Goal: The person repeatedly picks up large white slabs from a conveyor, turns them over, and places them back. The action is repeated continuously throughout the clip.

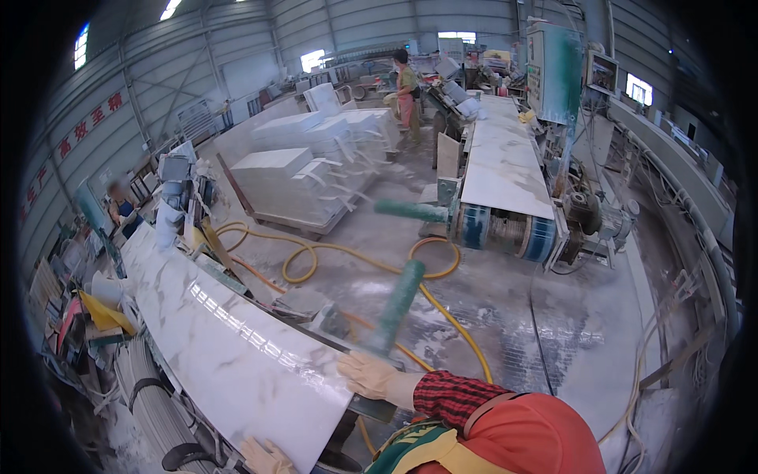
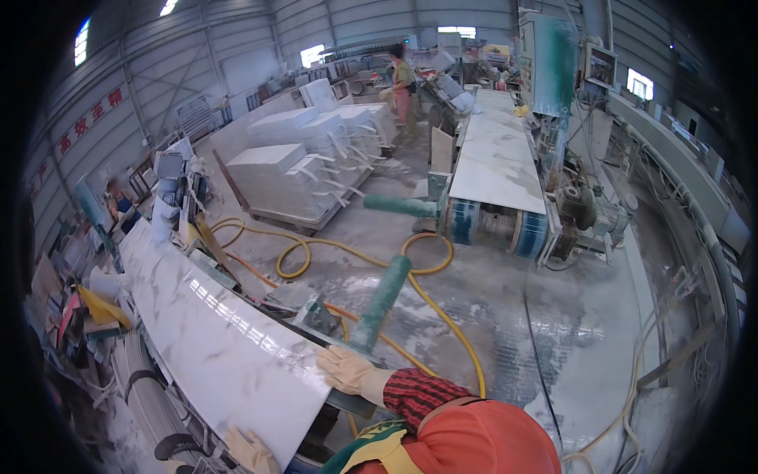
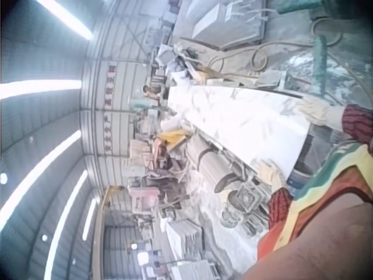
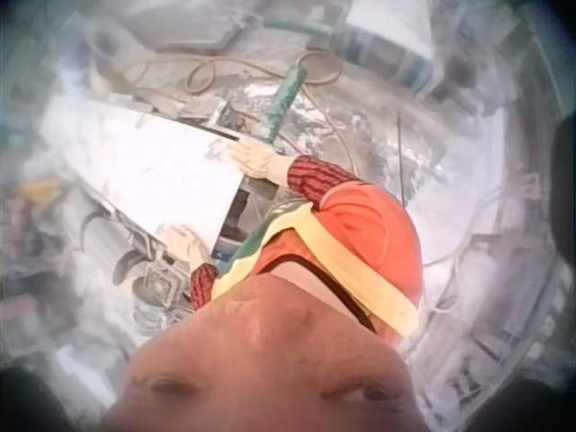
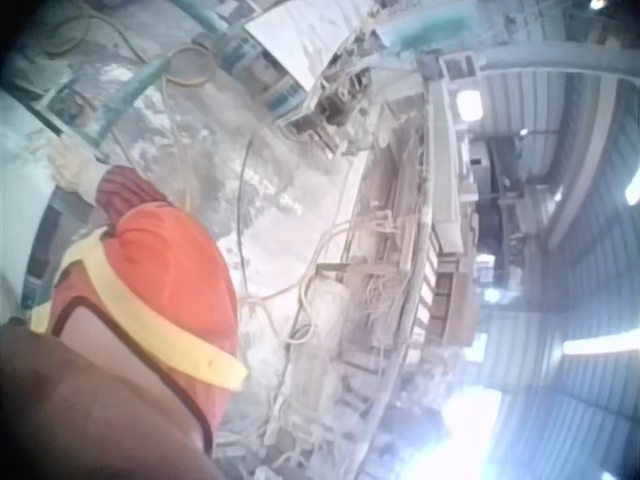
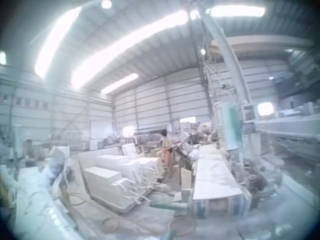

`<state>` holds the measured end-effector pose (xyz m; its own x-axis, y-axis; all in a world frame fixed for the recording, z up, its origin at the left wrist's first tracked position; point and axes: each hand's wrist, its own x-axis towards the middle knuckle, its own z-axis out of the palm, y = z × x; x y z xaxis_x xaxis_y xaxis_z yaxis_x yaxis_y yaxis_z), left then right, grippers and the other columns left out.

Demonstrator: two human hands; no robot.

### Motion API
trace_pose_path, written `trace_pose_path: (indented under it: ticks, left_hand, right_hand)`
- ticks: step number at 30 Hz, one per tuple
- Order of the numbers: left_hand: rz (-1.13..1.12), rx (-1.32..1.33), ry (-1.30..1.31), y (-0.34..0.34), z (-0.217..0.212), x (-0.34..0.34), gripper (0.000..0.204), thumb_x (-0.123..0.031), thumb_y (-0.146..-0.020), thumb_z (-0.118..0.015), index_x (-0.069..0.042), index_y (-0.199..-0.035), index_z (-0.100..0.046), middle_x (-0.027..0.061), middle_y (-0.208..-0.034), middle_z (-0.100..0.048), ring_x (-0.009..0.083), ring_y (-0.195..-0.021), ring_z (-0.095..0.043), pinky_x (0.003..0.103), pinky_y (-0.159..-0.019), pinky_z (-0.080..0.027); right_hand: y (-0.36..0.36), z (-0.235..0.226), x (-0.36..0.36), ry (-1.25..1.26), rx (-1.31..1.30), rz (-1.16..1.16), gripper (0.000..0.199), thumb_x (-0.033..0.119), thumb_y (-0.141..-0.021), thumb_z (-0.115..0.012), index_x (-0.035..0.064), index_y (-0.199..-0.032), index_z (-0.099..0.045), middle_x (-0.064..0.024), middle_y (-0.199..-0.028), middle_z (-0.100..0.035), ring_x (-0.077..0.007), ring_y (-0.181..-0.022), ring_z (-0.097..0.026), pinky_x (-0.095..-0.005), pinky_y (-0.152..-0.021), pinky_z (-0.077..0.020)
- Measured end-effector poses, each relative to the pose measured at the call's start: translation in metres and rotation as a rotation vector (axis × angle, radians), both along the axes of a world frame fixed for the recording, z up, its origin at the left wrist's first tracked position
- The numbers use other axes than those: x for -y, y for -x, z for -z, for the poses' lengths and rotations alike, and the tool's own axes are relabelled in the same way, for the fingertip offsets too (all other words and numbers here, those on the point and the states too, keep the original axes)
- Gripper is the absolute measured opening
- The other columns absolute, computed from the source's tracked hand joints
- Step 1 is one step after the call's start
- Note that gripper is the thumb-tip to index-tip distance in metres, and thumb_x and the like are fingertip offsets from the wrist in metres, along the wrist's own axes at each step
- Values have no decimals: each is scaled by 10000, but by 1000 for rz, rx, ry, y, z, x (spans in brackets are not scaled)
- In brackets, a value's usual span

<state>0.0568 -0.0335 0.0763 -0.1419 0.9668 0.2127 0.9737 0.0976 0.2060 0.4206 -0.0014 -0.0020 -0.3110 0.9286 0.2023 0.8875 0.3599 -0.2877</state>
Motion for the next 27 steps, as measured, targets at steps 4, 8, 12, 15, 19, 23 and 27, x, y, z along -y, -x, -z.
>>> trace_pose_path:
  ticks: [4, 8, 12, 15, 19, 23, 27]
  left_hand:
    - [16, -38, -47, 7, 13, 2, 529, -314, -1072, -475, 39, -1452, -576, 271, -1572, -508, 444, -1437, -439, 562, -1243, -261]
    - [33, -82, -72, 13, 23, 3, 520, -302, -1076, -463, 44, -1446, -577, 270, -1556, -518, 444, -1439, -426, 572, -1244, -246]
    - [37, -73, -32, 8, 16, 5, 521, -300, -1077, -461, 52, -1444, -577, 274, -1555, -517, 445, -1448, -412, 566, -1243, -252]
    - [53, -10, 14, -10, -8, 12, 532, -304, -1087, -454, 66, -1449, -574, 283, -1576, -498, 450, -1472, -397, 560, -1258, -246]
    - [-109, -91, -142, 63, 113, -17, 514, -324, -1062, -602, -29, -1482, -592, 262, -1542, -560, 427, -1467, -480, 547, -1175, -379]
    - [-76, -129, -187, 65, 133, -21, 496, -312, -1065, -612, -36, -1477, -598, 258, -1520, -582, 419, -1447, -507, 543, -1159, -401]
    - [-75, -114, -248, 66, 133, -17, 483, -300, -1058, -622, -36, -1462, -607, 259, -1509, -589, 426, -1432, -518, 550, -1155, -401]
  right_hand:
    - [-2, 2, 11, 36, -7, 21, 544, 327, -1029, -575, 28, -1478, -503, -232, -1605, -474, -398, -1513, -411, -446, -1289, -290]
    - [-2, -2, 20, 39, -30, 34, 548, 324, -1031, -570, 28, -1485, -496, -238, -1604, -476, -399, -1522, -405, -448, -1295, -282]
    - [-6, -2, 23, 30, 0, 28, 555, 328, -1023, -576, 24, -1481, -500, -237, -1585, -494, -395, -1508, -416, -451, -1281, -301]
    - [-9, -1, 31, 42, -92, 71, 516, 301, -1019, -571, 13, -1443, -517, -227, -1533, -530, -386, -1463, -450, -457, -1252, -326]
    - [0, -17, 33, -66, -111, 7, 413, 255, -996, -587, 26, -1336, -542, -205, -1394, -563, -381, -1331, -502, -467, -1155, -384]
    - [-5, -9, 37, -268, -154, 25, 301, 226, -944, -637, 74, -1190, -556, -159, -1194, -571, -367, -1159, -553, -462, -1000, -477]
    - [-3, -13, 40, -305, -188, 11, 299, 224, -944, -638, 71, -1188, -556, -164, -1207, -574, -368, -1162, -554, -455, -996, -479]
